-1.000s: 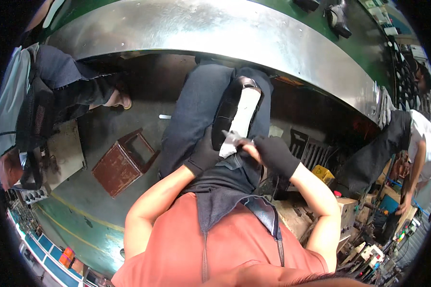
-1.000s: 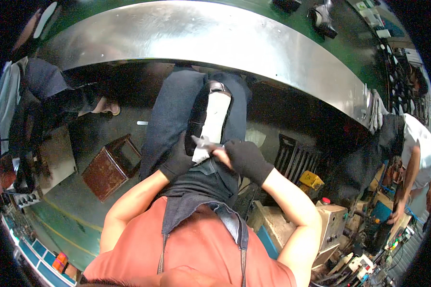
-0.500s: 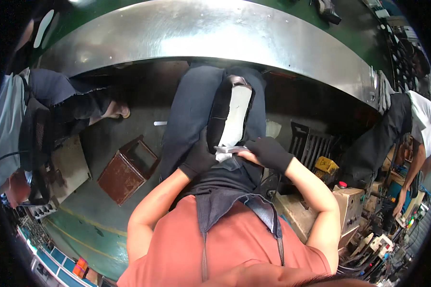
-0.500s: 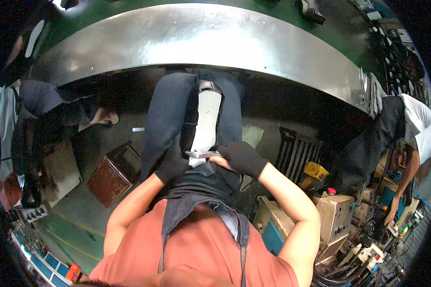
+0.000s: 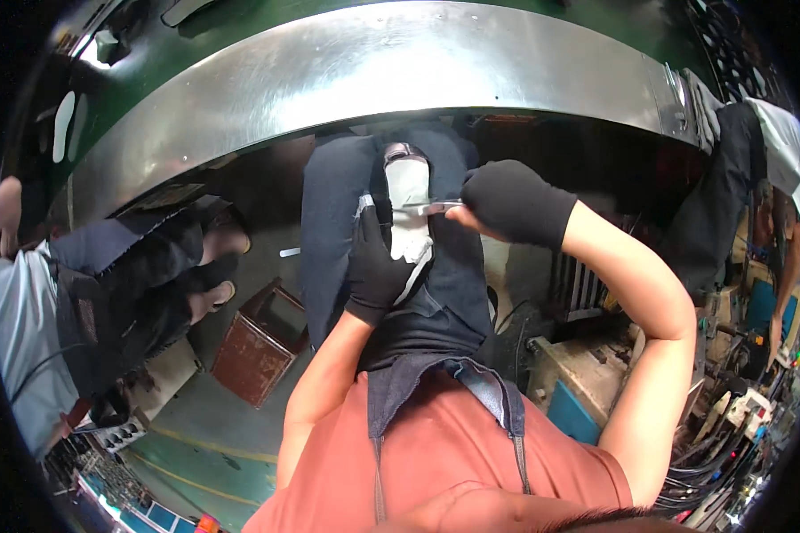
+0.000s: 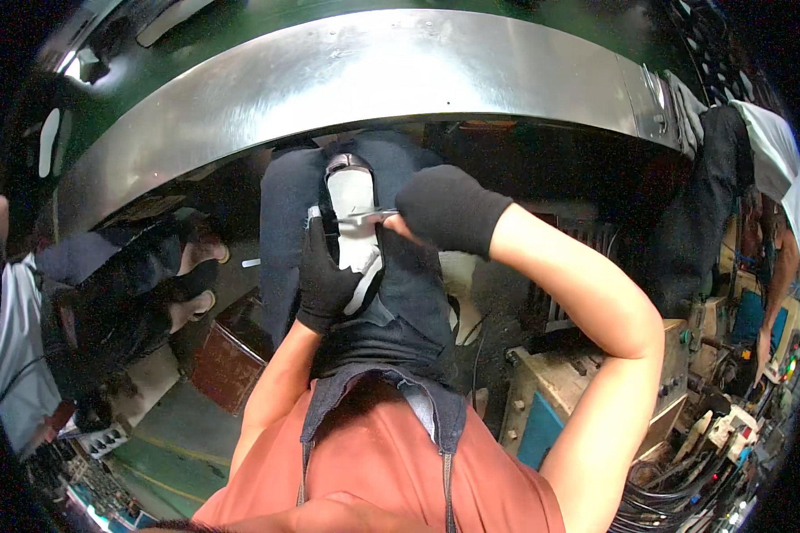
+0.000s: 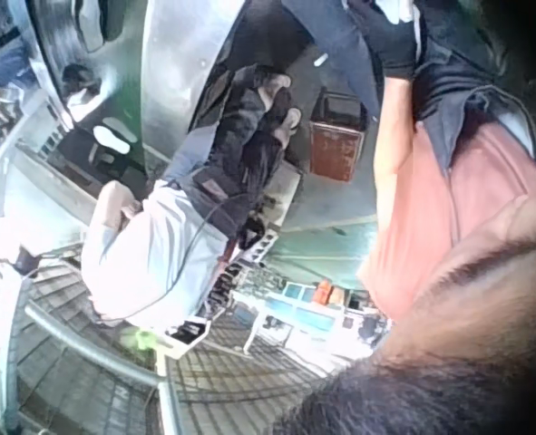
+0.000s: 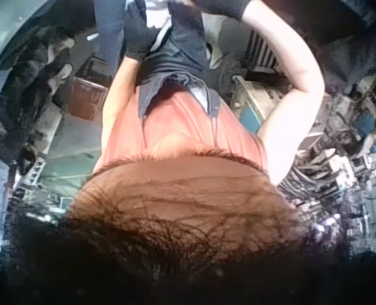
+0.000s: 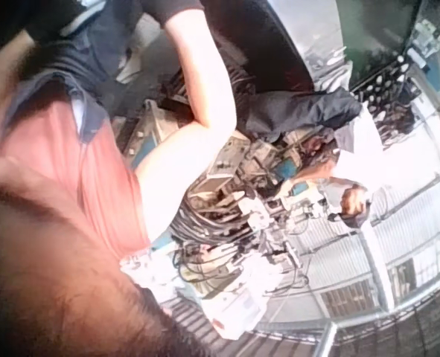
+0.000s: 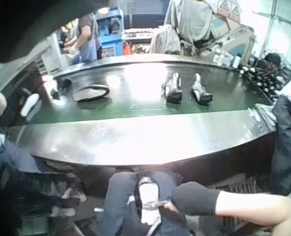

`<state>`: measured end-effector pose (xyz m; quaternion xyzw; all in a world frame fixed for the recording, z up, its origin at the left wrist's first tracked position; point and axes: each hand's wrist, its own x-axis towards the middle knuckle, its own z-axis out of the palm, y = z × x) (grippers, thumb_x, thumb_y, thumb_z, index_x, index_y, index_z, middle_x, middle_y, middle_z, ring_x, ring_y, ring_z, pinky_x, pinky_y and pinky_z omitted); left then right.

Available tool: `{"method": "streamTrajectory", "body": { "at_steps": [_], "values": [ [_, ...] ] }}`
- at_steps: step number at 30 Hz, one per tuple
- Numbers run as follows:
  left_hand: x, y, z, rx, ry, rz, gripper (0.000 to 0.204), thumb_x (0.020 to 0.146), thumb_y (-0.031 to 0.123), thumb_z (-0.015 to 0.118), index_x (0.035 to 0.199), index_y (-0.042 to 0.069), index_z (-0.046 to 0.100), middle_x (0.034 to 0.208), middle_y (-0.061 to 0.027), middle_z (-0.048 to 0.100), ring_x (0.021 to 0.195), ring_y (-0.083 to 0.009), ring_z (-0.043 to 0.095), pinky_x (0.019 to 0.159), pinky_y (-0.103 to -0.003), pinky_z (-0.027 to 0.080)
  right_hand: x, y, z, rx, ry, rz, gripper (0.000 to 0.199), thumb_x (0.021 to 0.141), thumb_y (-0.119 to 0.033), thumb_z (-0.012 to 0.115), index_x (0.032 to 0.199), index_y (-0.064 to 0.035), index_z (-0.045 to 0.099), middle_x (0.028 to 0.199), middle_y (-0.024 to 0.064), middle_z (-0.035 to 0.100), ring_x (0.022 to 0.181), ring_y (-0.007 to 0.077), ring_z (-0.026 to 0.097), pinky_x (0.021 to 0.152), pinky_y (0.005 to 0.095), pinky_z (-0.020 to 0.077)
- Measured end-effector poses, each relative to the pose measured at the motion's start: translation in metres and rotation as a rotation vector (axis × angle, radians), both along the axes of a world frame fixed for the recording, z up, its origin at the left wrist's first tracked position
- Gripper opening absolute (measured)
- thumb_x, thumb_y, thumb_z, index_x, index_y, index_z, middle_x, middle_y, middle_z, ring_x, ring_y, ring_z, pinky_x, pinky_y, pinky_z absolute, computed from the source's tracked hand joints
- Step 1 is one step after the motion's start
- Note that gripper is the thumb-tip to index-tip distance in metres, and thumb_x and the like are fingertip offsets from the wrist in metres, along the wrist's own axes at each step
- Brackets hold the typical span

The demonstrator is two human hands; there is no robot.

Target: The person repeatedly picks up white shoe insoles from a conveyor belt and trims their edges using a pair of pliers. They hold the insole against their lap and carefully cut along the perimeter before placing the finished insole back onto the belt.

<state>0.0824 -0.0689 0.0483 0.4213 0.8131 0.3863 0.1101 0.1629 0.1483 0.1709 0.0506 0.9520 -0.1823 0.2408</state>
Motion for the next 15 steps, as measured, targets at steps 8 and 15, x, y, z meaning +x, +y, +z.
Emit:
{"method": "streamTrajectory", "body": {
  "at_steps": [8,15],
  "values": [
    [-0.017,-0.008,-0.005,0.109,-0.319,-0.010,0.081,0.077,0.021,0.077,0.139,-0.008,0.034,0.136,-0.0273,0.048,0.123,-0.0319,0.052,0.100,-0.037,0.043,0.017,-0.012,-0.015,-0.054,0.286,-0.090,0.025,0.087,-0.026,0.059,0.079,-0.0042,0.069,0.088,0.0132,0.064,0.083,0.0315,0.061,0.071,0.0412,0.0496],
    [-0.024,-0.001,-0.003,0.161,-0.264,-0.083,0.066,0.086,0.019,0.068,0.138,-0.008,0.038,0.135,-0.0238,0.049,0.125,-0.0277,0.049,0.104,-0.039,0.039,0.009,-0.009,-0.013,-0.140,0.316,-0.090,0.025,0.086,-0.023,0.060,0.081,-0.0001,0.069,0.096,0.0157,0.066,0.096,0.0332,0.060,0.083,0.0399,0.0488]
  ]
}}
